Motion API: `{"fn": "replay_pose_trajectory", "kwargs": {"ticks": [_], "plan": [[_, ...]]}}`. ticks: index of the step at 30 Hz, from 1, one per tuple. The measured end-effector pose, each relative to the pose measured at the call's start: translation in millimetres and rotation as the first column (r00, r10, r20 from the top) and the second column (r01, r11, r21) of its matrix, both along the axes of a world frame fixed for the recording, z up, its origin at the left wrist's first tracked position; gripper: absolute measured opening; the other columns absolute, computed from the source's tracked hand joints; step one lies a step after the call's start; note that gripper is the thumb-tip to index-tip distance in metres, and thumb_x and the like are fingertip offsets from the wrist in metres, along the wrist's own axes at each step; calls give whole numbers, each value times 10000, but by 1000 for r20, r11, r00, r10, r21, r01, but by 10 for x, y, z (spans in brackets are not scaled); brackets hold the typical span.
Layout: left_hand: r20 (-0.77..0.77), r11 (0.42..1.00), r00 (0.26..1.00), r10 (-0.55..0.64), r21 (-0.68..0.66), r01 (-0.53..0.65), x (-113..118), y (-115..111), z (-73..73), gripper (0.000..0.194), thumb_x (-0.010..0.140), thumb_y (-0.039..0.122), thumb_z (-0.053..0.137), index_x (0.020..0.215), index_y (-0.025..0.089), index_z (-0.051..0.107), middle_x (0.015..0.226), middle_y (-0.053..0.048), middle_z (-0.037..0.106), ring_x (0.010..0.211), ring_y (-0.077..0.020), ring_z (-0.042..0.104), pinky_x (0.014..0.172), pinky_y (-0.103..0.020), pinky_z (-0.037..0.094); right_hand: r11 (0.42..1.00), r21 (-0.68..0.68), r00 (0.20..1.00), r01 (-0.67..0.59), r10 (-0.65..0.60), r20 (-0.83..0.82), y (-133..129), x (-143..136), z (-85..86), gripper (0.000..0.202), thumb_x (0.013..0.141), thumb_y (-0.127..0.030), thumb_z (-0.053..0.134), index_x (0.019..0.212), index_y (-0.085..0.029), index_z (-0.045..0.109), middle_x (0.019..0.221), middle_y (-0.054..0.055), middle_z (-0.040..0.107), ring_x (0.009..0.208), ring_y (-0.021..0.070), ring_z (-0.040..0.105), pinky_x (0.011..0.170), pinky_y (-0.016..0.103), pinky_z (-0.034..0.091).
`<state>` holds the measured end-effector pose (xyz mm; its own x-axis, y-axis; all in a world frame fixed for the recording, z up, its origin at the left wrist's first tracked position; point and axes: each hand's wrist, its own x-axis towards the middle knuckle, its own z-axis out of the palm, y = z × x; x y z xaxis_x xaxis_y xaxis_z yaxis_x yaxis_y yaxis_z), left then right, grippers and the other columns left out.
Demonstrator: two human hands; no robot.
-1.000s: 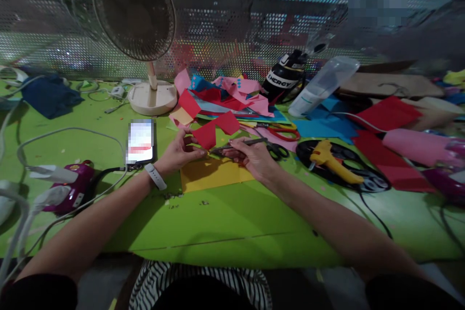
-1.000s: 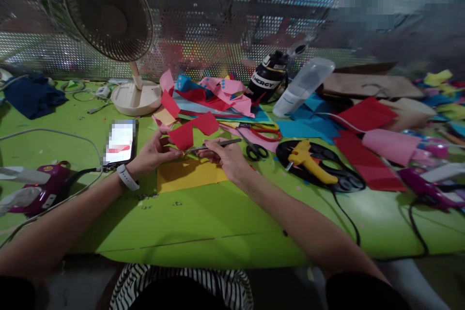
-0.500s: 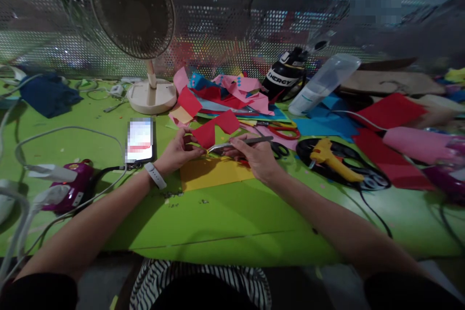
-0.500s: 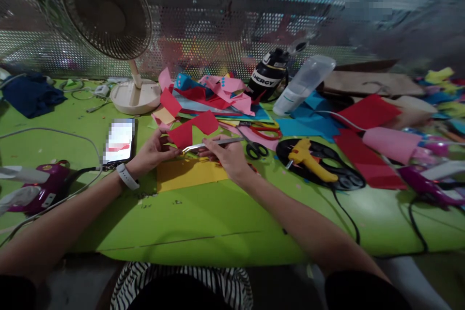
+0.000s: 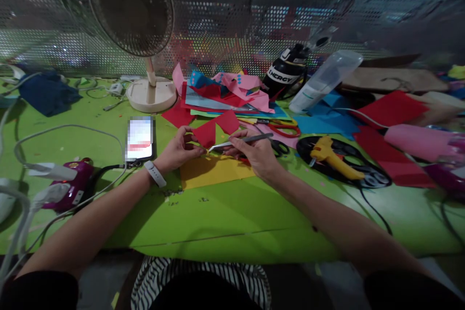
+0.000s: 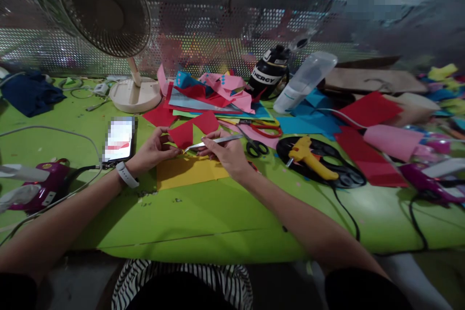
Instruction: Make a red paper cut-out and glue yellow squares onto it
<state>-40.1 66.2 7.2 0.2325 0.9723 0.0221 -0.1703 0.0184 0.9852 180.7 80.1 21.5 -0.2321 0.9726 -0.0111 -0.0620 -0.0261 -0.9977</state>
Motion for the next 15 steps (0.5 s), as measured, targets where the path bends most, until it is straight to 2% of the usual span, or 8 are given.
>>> {"fn": "replay_pose_trajectory", "kwargs": {"ticks": [7, 11, 15], "plan": [[-18, 1000, 1000, -20, 7, 20, 6, -5, 6, 554, 649, 107, 776, 1039, 217, 398, 861, 27, 603, 698, -97, 649, 689, -253, 514, 1000, 14, 1000, -7, 7, -1, 4, 10, 0, 403, 641, -474, 803, 815, -205, 557, 637, 3, 711, 589, 178, 719, 403, 175, 445], [-71, 1000, 997, 10, 12, -10, 4, -37, 69, 496, 709, 222, 758, 1045, 213, 394, 859, 6, 609, 757, -144, 661, 613, -238, 502, 999, 40, 1000, -3, 3, -7, 11, 49, 25, 394, 660, -453, 801, 842, -205, 555, 629, -4, 713, 585, 174, 719, 418, 173, 461], [-105, 997, 993, 46, 69, -39, 0, -45, 93, 430, 761, 308, 721, 1018, 211, 390, 791, 25, 582, 709, -141, 639, 533, -215, 470, 996, 86, 999, -21, 24, -31, -6, 75, 61, 368, 703, -423, 785, 880, -209, 544, 615, -21, 709, 551, 163, 708, 414, 173, 457]]}}
